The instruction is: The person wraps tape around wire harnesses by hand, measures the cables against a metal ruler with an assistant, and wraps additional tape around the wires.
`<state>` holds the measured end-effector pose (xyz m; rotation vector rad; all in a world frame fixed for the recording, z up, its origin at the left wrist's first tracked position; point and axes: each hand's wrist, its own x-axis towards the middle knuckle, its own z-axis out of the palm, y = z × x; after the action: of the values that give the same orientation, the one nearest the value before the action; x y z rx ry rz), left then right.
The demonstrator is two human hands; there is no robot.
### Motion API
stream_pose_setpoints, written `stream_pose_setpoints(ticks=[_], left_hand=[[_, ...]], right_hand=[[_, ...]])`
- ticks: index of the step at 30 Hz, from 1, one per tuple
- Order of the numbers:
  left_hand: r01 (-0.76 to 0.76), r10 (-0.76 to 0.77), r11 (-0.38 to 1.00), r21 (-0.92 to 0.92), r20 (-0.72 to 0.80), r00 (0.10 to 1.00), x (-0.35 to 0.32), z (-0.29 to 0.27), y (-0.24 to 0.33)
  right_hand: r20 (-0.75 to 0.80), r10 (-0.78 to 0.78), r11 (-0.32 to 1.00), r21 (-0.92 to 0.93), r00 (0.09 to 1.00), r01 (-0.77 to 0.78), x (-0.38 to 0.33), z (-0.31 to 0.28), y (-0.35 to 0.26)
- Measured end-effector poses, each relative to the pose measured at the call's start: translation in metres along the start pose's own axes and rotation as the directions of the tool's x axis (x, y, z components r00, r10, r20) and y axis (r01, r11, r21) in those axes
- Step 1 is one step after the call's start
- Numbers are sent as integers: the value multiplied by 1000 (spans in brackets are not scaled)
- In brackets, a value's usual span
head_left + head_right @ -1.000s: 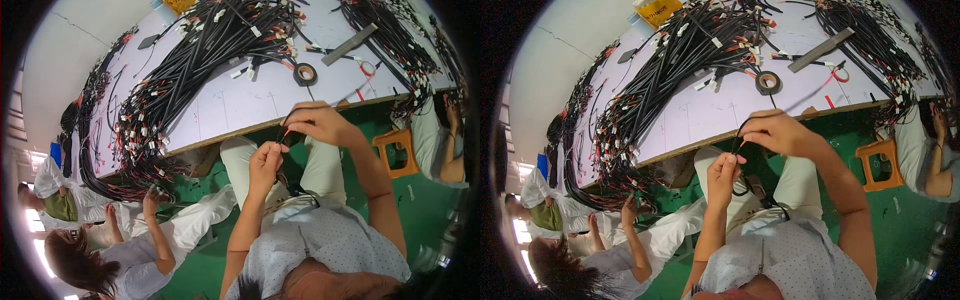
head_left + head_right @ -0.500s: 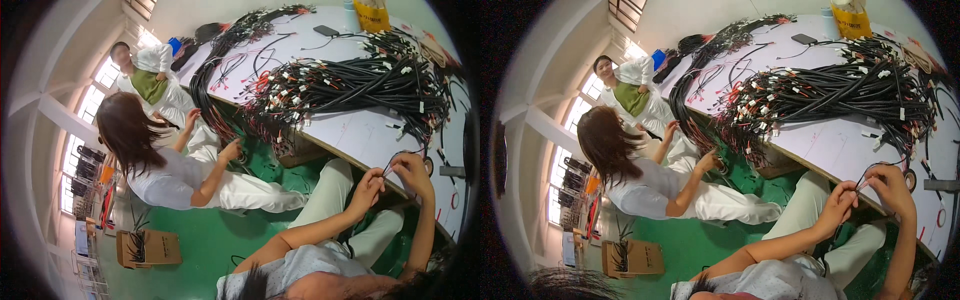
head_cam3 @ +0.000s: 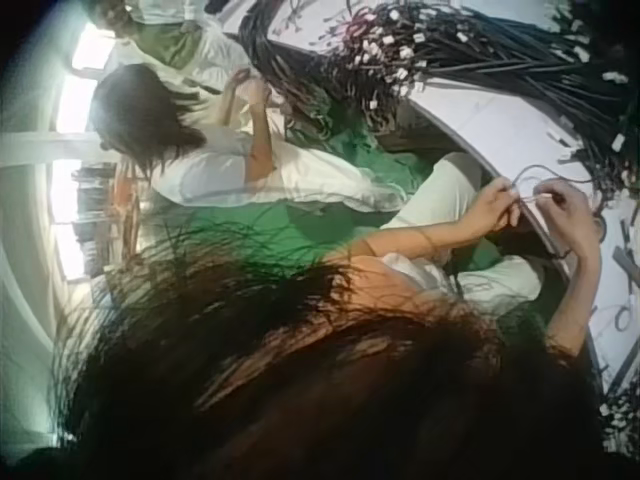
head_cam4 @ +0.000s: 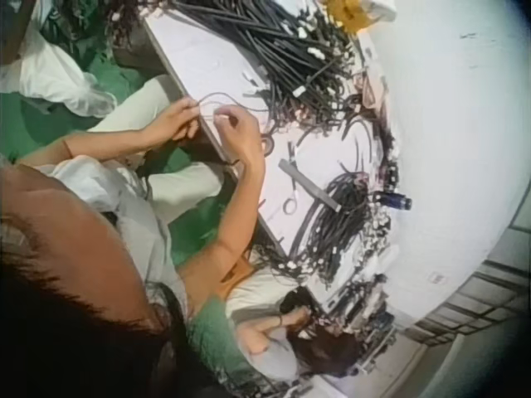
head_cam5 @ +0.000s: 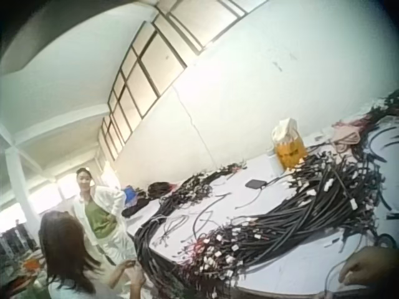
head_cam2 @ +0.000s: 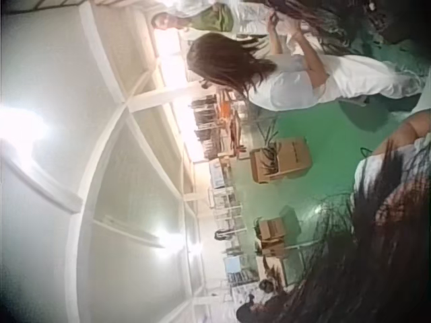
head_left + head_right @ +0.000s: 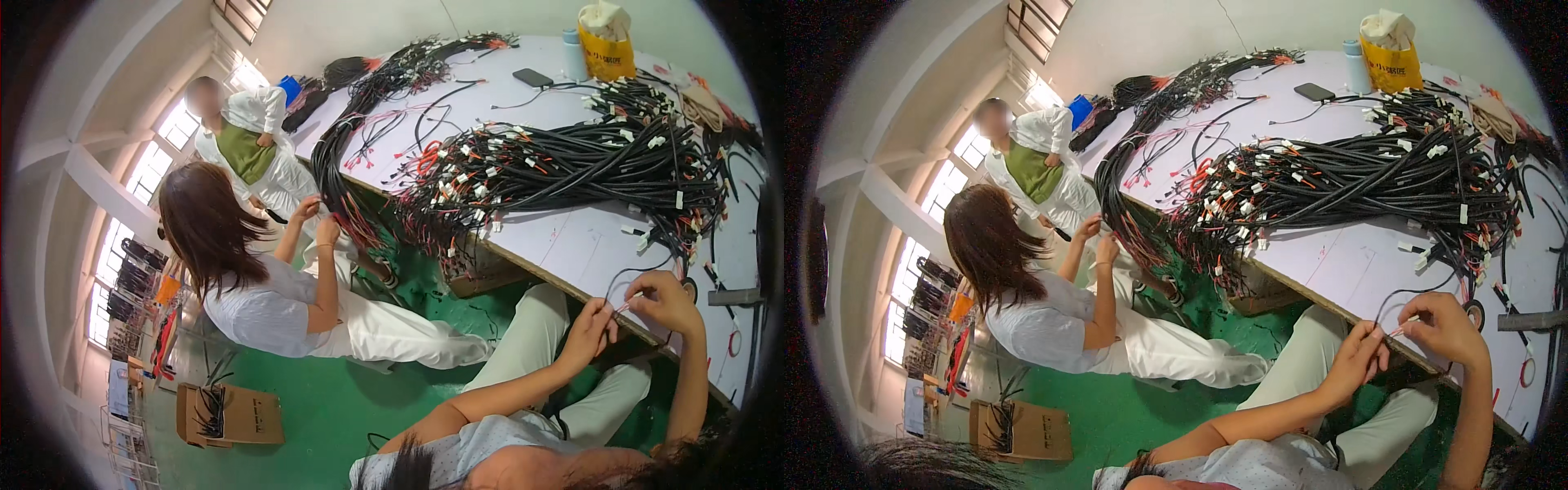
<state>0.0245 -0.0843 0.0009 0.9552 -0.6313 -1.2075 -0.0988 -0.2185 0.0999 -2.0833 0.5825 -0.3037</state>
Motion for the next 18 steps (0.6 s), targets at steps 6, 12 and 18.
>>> stream_pose_setpoints(ticks=[6,12,18], left_hand=[[188,-185,971,-150,33,982,-17,7,0],[152,-143,949,-276,53,988,-25,4,-3],[153,-137,978,-144,113,984,-20,13,-11]], right_hand=[[-37,-45,995,85,998,48,-3,5,0],[20,-3,997,80,1000,2,-7,7,8],[-65,-69,995,-77,995,64,-23,-7,16]])
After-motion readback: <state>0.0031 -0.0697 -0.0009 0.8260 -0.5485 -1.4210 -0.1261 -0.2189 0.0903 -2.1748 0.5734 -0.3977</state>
